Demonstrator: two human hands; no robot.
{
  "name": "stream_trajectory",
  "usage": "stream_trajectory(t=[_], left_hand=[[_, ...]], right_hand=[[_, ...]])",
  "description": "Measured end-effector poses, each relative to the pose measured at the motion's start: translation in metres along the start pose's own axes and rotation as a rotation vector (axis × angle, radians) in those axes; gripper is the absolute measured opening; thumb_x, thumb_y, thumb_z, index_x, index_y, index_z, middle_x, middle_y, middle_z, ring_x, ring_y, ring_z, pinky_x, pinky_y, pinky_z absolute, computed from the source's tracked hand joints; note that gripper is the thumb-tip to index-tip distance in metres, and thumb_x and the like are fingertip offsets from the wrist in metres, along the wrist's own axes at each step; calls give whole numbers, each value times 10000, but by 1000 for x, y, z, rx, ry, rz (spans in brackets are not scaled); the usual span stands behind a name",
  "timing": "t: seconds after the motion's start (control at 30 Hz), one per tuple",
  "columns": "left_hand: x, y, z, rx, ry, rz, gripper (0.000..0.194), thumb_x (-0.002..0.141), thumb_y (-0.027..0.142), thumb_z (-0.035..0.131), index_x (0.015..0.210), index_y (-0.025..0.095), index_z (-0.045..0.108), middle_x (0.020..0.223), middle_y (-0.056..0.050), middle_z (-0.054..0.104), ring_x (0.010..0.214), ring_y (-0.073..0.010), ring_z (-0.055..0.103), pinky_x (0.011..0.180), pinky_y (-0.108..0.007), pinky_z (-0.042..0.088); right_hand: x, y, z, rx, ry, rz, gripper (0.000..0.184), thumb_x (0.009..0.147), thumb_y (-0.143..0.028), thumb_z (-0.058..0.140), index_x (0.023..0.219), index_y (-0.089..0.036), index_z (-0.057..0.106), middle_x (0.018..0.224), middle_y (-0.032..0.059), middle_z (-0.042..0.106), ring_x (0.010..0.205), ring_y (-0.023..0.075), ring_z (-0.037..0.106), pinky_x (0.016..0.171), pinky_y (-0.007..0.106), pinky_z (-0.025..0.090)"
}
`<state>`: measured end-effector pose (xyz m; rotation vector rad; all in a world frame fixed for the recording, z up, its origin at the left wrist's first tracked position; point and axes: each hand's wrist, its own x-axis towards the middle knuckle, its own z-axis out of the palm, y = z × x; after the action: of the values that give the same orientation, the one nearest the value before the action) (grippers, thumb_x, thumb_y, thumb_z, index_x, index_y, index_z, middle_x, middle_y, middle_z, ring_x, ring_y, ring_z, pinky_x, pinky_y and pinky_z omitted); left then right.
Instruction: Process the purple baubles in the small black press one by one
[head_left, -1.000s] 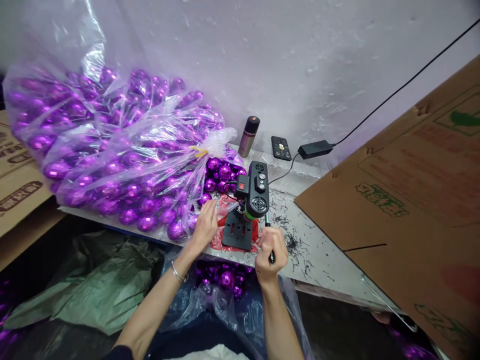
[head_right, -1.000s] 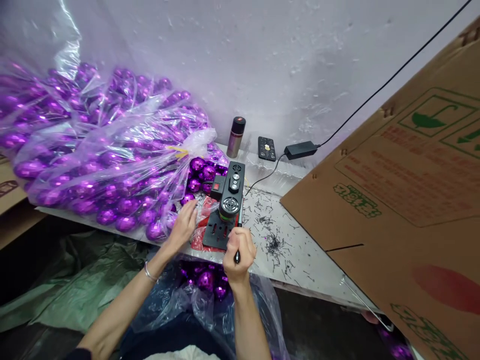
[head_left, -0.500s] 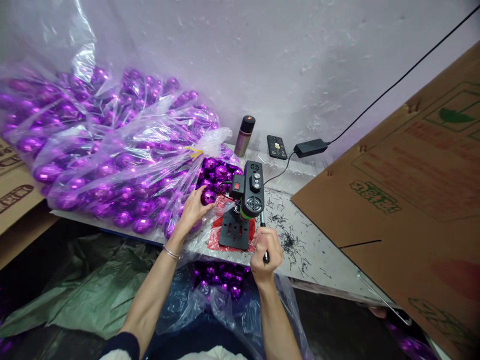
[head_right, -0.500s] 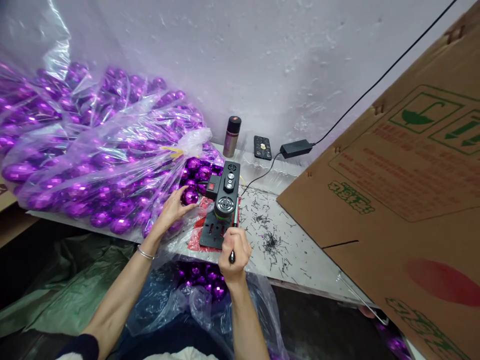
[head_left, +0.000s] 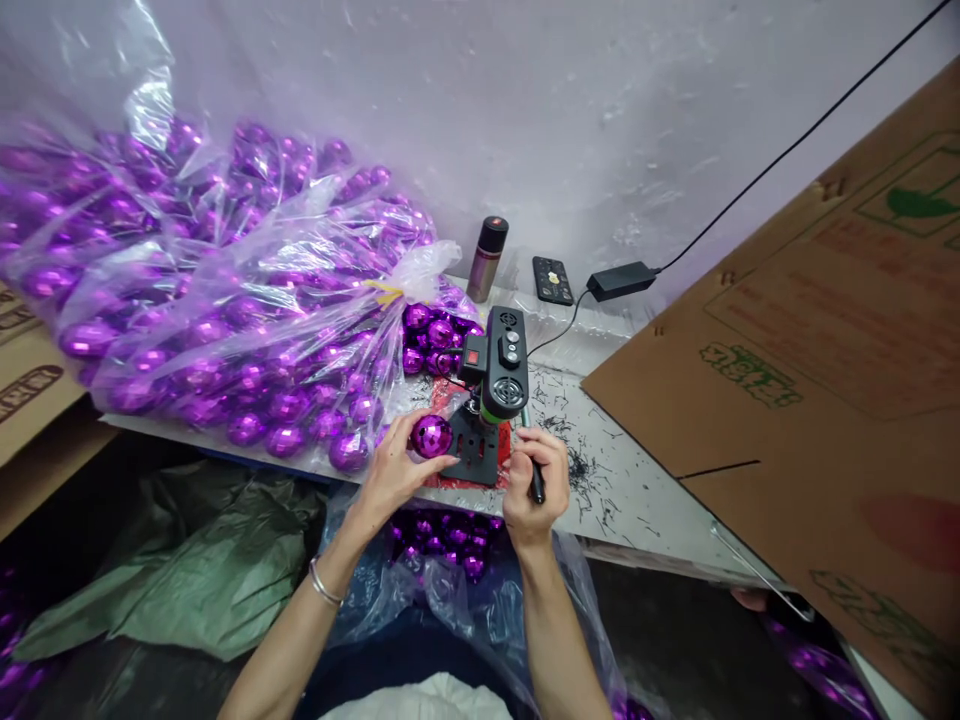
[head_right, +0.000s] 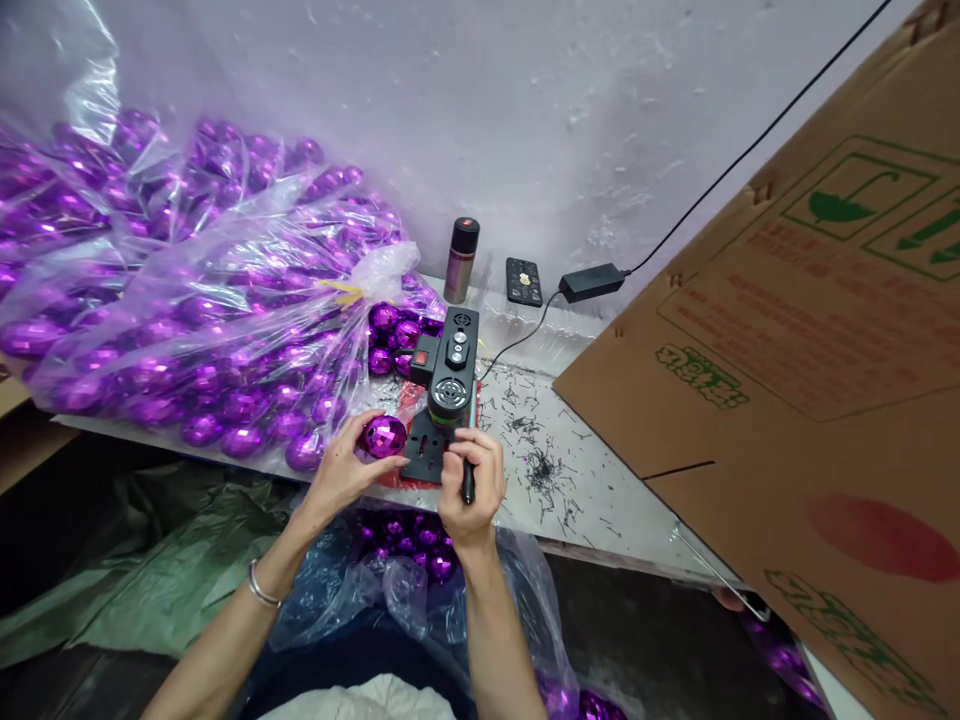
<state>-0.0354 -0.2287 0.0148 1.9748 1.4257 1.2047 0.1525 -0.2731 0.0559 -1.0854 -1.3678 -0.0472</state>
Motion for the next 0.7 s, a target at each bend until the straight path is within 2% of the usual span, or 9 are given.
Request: stream_trajectory(t=[0.1,0.17,0.27,0.33,0.4,0.47,0.57,0.67,0.7], left_hand=[[-22,13,6,-15,8,68,643,803,421,850,1355,264,562,1271,-80,702,1173,-273,701,998,-413,582],[-40,20,13,-15,-26,142,655,845,405,811,1415,269,519,1332,-101,680,1245,-289,672,1049,-442,564],[-71,26,28,-24,-172,271,684,912,353,730,1518,277,422,1401,-132,654,1301,-298,648,1087,-468,547],[-86,26,36,-46,-331,354,742,911,376,728,1555,260,378,1418,-159,649,1285,-309,661,1060,-474,562],[-91,22,37,-57,-493,427,778,860,466,773,1524,244,436,1391,-172,671,1253,-336,678,1049,-500,562],[-82,17,28,-27,-556,459,683,836,532,777,1421,253,560,1323,-151,717,1221,-349,690,1079,-533,532],[-48,8,3,86,-346,403,360,949,446,641,1267,281,668,1248,-80,757,1169,-309,709,1105,-535,503],[-9,-5,-18,261,-176,364,320,907,418,671,1204,303,698,1261,-13,753,1170,-305,700,1156,-578,427],[2,-10,-23,300,-174,333,353,892,441,674,1217,304,697,1300,-7,740,1213,-318,680,1182,-590,383]], right_hand=[[-13,1,0,38,22,254,410,925,-395,666,1286,-224,572,1255,134,653,974,197,712,718,320,595],[-29,1,-3,125,-95,487,593,900,-489,686,1402,-224,515,1306,149,655,1006,206,726,784,338,625],[-67,-4,-14,308,-307,756,622,858,-608,693,1333,-217,608,1253,125,720,1114,238,723,928,373,623],[-97,-8,-27,371,-296,877,568,837,-629,706,1232,-221,684,1229,101,748,1144,238,716,997,377,601],[-126,-7,-46,415,-170,1002,522,837,-611,715,1178,-217,716,1182,88,771,1112,232,725,985,372,605],[-152,1,-74,458,50,1123,519,842,-604,708,1161,-196,721,1099,90,789,1021,227,743,879,360,633],[-190,23,-139,487,485,1252,546,839,-625,692,1125,-161,716,1019,91,786,911,214,746,748,344,637],[-232,40,-211,435,910,1328,538,846,-634,688,1104,-162,701,983,68,769,881,185,729,723,315,618],[-246,43,-230,406,981,1335,525,864,-625,678,1118,-166,690,991,60,761,892,176,722,744,312,615]])
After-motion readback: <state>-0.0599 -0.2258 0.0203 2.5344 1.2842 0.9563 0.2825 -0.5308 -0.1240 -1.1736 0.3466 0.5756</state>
